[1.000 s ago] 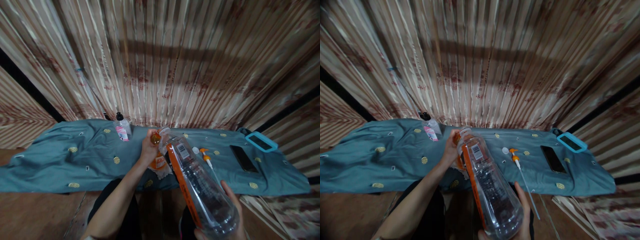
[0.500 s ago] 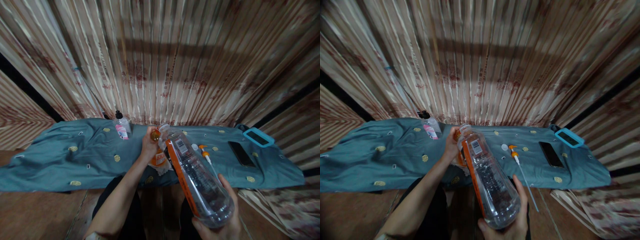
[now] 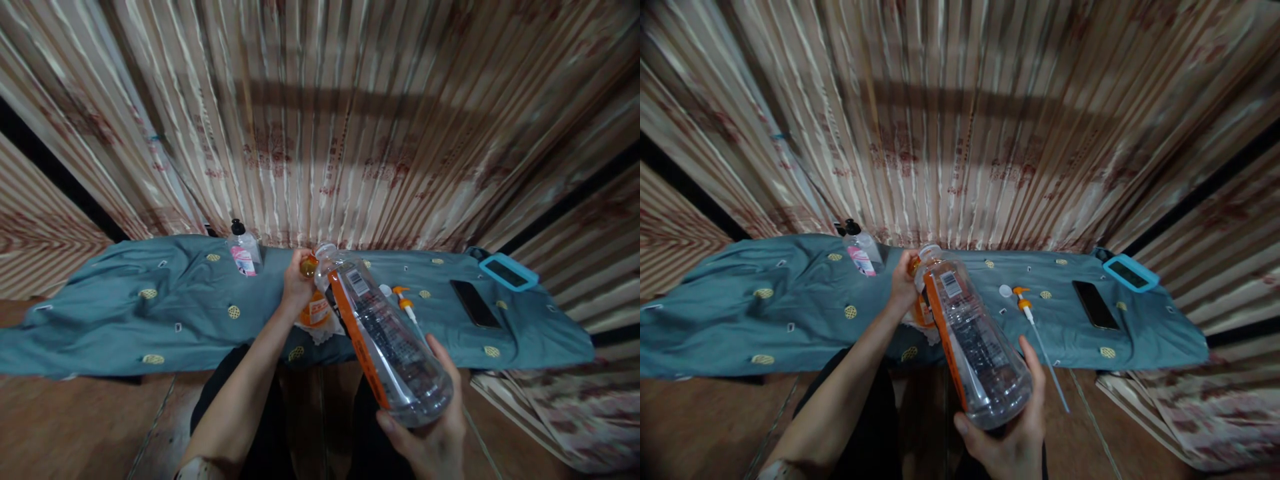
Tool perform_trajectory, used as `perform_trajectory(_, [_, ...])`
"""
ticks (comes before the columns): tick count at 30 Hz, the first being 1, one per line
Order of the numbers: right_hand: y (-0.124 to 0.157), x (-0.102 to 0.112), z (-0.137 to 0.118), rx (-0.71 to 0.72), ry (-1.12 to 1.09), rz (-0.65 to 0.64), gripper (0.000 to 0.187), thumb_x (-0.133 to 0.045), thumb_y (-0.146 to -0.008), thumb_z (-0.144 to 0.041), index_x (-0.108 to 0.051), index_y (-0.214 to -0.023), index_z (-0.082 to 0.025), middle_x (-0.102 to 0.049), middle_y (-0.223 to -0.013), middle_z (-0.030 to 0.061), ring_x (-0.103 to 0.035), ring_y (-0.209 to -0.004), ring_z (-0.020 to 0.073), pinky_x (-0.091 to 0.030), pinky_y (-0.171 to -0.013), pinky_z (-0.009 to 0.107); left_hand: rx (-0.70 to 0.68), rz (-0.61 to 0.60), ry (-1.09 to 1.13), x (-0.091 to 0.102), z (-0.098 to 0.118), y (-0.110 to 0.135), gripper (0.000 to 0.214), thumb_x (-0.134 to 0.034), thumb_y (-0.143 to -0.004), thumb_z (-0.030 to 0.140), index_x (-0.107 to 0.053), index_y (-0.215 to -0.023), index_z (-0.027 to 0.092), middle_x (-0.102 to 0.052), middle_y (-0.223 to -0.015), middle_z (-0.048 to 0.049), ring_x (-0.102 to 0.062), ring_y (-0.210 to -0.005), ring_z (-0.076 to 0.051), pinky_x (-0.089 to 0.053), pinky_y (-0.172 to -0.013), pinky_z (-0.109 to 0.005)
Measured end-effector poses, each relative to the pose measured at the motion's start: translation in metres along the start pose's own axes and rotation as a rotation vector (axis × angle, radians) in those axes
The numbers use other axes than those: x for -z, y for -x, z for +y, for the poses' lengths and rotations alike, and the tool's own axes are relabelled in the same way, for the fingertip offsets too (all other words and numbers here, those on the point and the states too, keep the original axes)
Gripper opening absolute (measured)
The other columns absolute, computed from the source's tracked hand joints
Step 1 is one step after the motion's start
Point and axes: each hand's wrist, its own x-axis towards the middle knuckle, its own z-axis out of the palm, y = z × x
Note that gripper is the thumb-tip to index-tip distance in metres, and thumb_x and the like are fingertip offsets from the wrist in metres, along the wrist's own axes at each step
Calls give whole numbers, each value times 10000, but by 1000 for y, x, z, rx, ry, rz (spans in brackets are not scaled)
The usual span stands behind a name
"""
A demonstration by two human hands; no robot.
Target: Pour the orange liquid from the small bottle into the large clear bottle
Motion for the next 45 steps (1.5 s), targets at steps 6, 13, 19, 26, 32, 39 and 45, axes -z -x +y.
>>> perform_trajectory(6, [-5,-8,-17,-136,-37,59,1050,-836,-653,-555,-367,-1514,-179,-462,-1467,151,-541,-1224,322,-454,-975,418,-15,20,-14,0,-1,0,415,-833,-616,392,-562,-881,222,-652,-737,48,-579,-647,-122,-460,-635,-240])
perform_trajectory(13, [-6,-13,-26,-197,-86,76,1025,-831,-659,-565,-380,-1502,-196,-448,-1480,136,-548,-1215,304,-460,-981,401,-24,32,-27,0,-3,-2,407,-832,-622,406,-574,-873,216,-663,-744,46,-582,-636,-114,-465,-624,-231])
perform_trajectory(19, [-6,-10,-27,-173,-77,79,999,-834,-661,-557,-402,-1492,-209,-453,-1472,128,-564,-1190,296,-498,-909,373,-35,6,-44,2,-7,-3,406,-825,-635,398,-578,-903,220,-665,-753,47,-591,-652,-122,-471,-650,-242])
perform_trajectory(26, [-5,-4,-9,-40,-41,12,1022,-855,-677,-454,-343,-1534,-234,-462,-1469,127,-586,-1176,292,-501,-914,370,-24,3,-12,0,-10,-3,403,-815,-641,414,-580,-906,223,-669,-762,39,-589,-651,-128,-461,-639,-248])
perform_trajectory(32, [-3,-2,-5,-48,1,7,1051,-856,-667,-460,-323,-1540,-220,-448,-1485,154,-575,-1209,322,-507,-946,423,-20,10,-16,1,-10,-3,392,-807,-642,411,-588,-908,226,-675,-776,34,-581,-660,-129,-444,-638,-244])
perform_trajectory(39, [-5,-1,-7,7,57,-2,1040,-864,-676,-451,-327,-1538,-230,-475,-1452,131,-600,-1178,275,-535,-921,355,-17,4,-16,-1,-2,-3,411,-817,-627,428,-574,-888,223,-667,-756,40,-577,-640,-129,-438,-608,-242])
perform_trajectory(45, [-3,-7,-19,-127,-18,22,1052,-862,-655,-498,-337,-1523,-220,-446,-1487,158,-601,-1178,301,-532,-915,394,-22,-15,-66,1,2,-2,392,-799,-647,454,-588,-885,225,-663,-760,39,-580,-673,-140,-445,-651,-250])
